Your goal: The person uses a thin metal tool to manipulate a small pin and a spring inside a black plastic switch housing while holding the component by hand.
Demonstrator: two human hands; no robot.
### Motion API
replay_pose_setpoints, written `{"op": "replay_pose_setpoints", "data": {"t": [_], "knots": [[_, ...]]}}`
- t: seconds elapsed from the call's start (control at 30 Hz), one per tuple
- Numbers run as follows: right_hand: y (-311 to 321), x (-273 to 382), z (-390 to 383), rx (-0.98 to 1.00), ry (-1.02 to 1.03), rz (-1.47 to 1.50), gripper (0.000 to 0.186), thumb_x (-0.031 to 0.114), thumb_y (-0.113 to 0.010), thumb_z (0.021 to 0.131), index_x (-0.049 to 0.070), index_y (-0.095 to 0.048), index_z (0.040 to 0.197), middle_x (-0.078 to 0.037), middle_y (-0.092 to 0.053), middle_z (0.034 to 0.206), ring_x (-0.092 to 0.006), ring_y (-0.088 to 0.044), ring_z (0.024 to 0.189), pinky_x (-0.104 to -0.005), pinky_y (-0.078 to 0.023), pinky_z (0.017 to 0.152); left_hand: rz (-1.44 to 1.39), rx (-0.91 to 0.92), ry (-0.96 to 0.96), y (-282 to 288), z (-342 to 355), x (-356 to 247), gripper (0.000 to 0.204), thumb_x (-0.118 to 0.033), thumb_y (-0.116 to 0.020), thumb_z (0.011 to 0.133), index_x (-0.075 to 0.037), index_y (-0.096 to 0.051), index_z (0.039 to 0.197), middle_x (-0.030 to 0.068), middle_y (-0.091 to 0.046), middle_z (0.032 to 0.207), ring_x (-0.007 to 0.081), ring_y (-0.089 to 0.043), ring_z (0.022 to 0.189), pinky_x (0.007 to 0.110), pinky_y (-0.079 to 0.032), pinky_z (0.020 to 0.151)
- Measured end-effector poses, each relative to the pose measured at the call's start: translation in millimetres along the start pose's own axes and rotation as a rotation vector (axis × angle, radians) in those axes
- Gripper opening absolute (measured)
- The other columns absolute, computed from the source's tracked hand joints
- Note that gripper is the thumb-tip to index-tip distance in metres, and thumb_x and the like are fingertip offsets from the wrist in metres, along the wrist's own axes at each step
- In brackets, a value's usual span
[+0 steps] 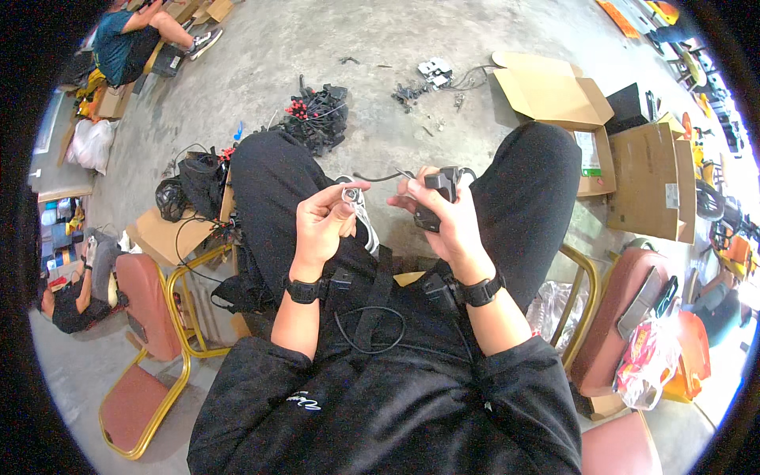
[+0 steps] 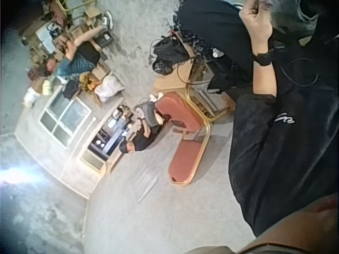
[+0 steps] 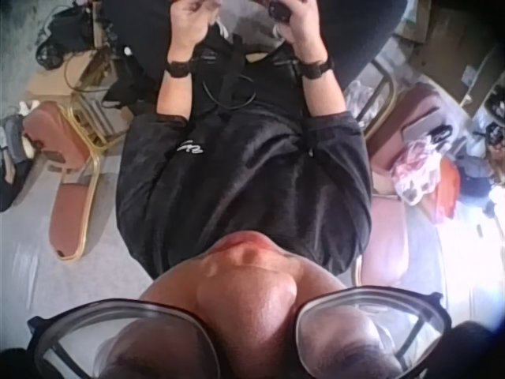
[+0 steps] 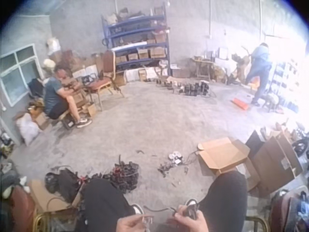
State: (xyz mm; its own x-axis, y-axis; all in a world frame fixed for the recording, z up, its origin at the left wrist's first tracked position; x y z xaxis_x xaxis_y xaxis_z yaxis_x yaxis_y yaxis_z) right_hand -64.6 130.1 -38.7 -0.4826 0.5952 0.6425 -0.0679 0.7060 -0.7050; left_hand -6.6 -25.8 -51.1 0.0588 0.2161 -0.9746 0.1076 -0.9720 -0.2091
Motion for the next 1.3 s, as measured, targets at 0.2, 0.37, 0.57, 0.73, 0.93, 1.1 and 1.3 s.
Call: {"op": "replay_pose_setpoints", "data": {"t": [0.2,0.37,0.57,0.73,0.93,1.1,1.3], "knots": [[3.6,1.5,1.6,0.115,0.088,-0.111,0.016,-0.002,-0.065,0.074,0.004,-0.051,0.072,-0.003,-0.053,0.076,-0.0120,-0.052,0.063,-0.0258,-0.041,0.056,-0.231,0.082,0.080,-2.1,0.2,2.7,0.040,-0.026,-0.056,0.089,0.007,-0.055,0.111,-0.0060,-0.037,0.053,0.0024,-0.029,0.041,0.020,-0.025,0.041],[-10.6,9.0,-9.9,0.156,0.325,-0.639,0.016,0.003,-0.071,0.070,0.005,-0.058,0.080,0.002,-0.050,0.069,-0.0050,-0.045,0.063,-0.0193,-0.035,0.057,-0.282,0.100,0.130,-5.7,0.5,6.3,0.033,-0.021,-0.056,0.090,0.003,-0.058,0.111,-0.0078,-0.039,0.052,0.0005,-0.029,0.042,0.020,-0.020,0.040],[-21.2,7.1,-13.3,0.224,0.573,-0.944,0.028,0.004,-0.075,0.065,0.004,-0.065,0.091,-0.001,-0.058,0.076,-0.0083,-0.048,0.068,-0.0221,-0.038,0.063,-0.189,0.082,0.172,-5.3,-3.6,13.0,0.026,-0.014,-0.057,0.089,0.003,-0.060,0.109,-0.0044,-0.050,0.058,0.0013,-0.036,0.045,0.019,-0.025,0.041],[-19.2,10.3,-12.4,0.275,0.580,-1.012,0.027,0.005,-0.075,0.064,0.004,-0.064,0.089,-0.004,-0.060,0.078,-0.0133,-0.054,0.068,-0.0255,-0.043,0.062,-0.197,0.161,0.204,-6.1,-3.5,11.1,0.025,-0.011,-0.056,0.089,0.003,-0.060,0.109,-0.0043,-0.050,0.059,0.0011,-0.036,0.046,0.019,-0.026,0.041],[-20.0,15.1,-14.4,0.335,0.534,-1.136,0.032,0.005,-0.075,0.061,0.005,-0.063,0.091,-0.007,-0.057,0.079,-0.0194,-0.058,0.070,-0.0282,-0.046,0.064,-0.157,0.140,0.203,-6.3,-4.3,14.7,0.025,-0.011,-0.056,0.089,0.003,-0.060,0.109,-0.0047,-0.051,0.060,0.0005,-0.036,0.048,0.018,-0.026,0.043],[-19.5,14.2,-13.1,0.350,0.527,-1.156,0.034,0.005,-0.075,0.060,0.005,-0.062,0.091,-0.007,-0.057,0.079,-0.0206,-0.058,0.071,-0.0287,-0.046,0.063,-0.097,0.122,0.186,-6.5,-3.6,12.8,0.024,-0.012,-0.057,0.089,0.003,-0.061,0.108,-0.0049,-0.052,0.061,0.0002,-0.037,0.049,0.017,-0.026,0.043],[-16.3,13.1,-13.9,0.386,0.594,-1.149,0.038,0.005,-0.076,0.058,0.006,-0.061,0.093,-0.008,-0.056,0.079,-0.0233,-0.058,0.071,-0.0307,-0.046,0.063,-0.124,0.131,0.197,-7.0,-4.5,12.7,0.023,-0.011,-0.058,0.088,0.002,-0.062,0.106,-0.0054,-0.051,0.061,-0.0006,-0.037,0.050,0.017,-0.025,0.043]]}}
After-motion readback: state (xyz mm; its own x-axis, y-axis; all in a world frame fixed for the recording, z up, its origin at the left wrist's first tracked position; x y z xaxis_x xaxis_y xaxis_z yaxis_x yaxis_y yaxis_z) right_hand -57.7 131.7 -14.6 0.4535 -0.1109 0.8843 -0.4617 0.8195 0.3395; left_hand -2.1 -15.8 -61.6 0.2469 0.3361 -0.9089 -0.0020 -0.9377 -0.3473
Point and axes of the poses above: each hand's wrist, its own z-axis towards the middle knuckle, its own y-axis out of the back of the hand, x = y × z, the point moved 5 cm from there along z, towards the middle knuckle
